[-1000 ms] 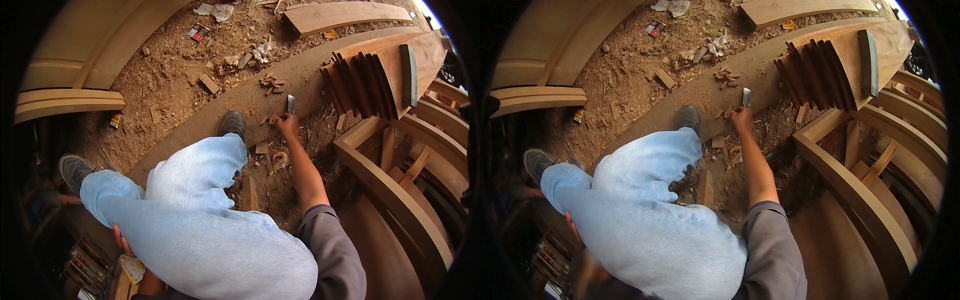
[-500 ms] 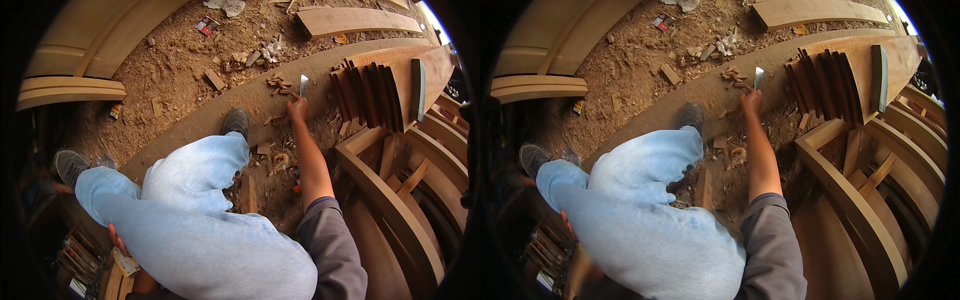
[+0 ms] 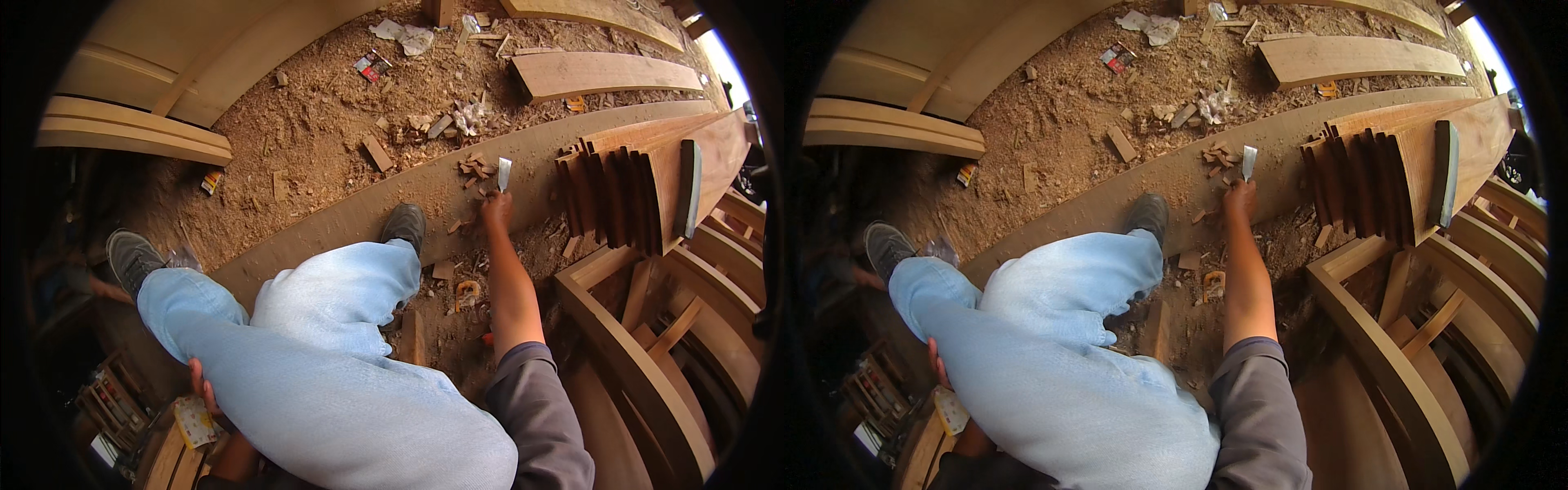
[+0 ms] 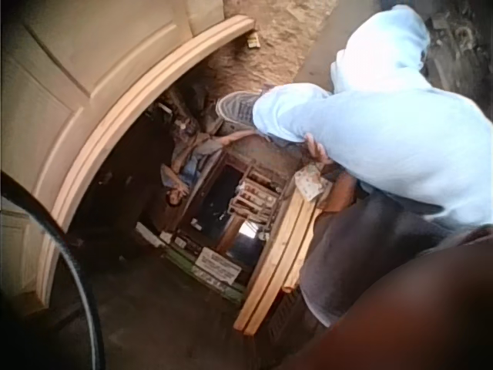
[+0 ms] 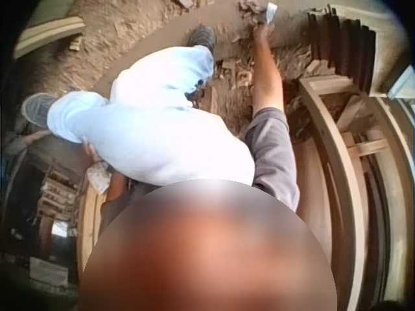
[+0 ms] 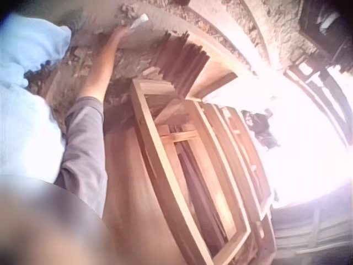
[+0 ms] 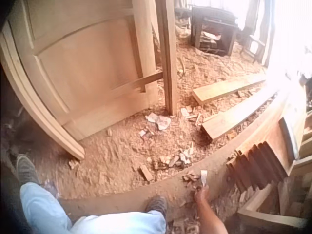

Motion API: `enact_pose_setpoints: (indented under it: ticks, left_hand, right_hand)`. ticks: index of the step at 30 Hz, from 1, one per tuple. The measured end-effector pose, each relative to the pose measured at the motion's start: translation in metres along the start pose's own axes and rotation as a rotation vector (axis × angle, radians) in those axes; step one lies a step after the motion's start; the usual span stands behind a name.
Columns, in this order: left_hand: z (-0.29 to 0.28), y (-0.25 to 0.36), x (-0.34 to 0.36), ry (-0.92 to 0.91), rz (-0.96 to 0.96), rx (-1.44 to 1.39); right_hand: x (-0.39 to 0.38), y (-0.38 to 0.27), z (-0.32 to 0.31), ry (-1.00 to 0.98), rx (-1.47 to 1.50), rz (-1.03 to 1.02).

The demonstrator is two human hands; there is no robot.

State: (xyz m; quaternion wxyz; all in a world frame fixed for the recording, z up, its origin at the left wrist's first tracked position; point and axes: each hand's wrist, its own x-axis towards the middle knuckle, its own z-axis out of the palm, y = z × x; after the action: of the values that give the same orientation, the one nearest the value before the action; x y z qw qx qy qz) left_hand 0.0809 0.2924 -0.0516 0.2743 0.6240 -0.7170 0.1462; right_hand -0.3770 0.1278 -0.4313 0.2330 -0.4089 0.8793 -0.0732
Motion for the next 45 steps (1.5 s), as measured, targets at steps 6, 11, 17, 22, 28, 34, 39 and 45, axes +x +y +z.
enact_pose_setpoints:
  ticks: [6, 11, 17, 22, 28, 34, 39, 45]
  left_hand:
    - [0.028, 0.014, 0.012, 0.162, 0.108, -0.160]
    - [0.033, 0.049, 0.019, 0.059, 0.115, -0.574]
    - [-0.007, 0.089, 0.070, -0.303, 0.249, -0.830]
    - [-0.008, 0.128, 0.139, -0.275, 0.155, -1.076]
    - [0.010, 0.194, 0.250, -0.543, 0.028, -1.299]
    - [0.067, 0.269, 0.280, -0.975, -0.289, -1.491]
    - [0.118, 0.257, 0.218, -1.138, -0.201, -1.358]
    - [0.140, 0.221, 0.217, -1.193, -0.185, -1.400]
  right_hand:
    - [-0.036, 0.009, -0.070, 0.000, 0.080, -0.116]
    - [-0.066, 0.005, -0.173, 0.084, 0.157, -0.243]
    - [-0.120, -0.031, -0.338, 0.291, 0.181, -0.428]
    - [-0.185, -0.087, -0.455, 0.327, 0.149, -0.600]
    - [-0.246, -0.168, -0.522, 0.200, 0.000, -0.578]
    - [-0.236, -0.196, -0.487, 0.122, 0.078, -0.453]
    - [-0.208, -0.172, -0.450, -0.019, -0.182, -0.418]
    - [-0.198, -0.182, -0.437, -0.097, -0.267, -0.613]
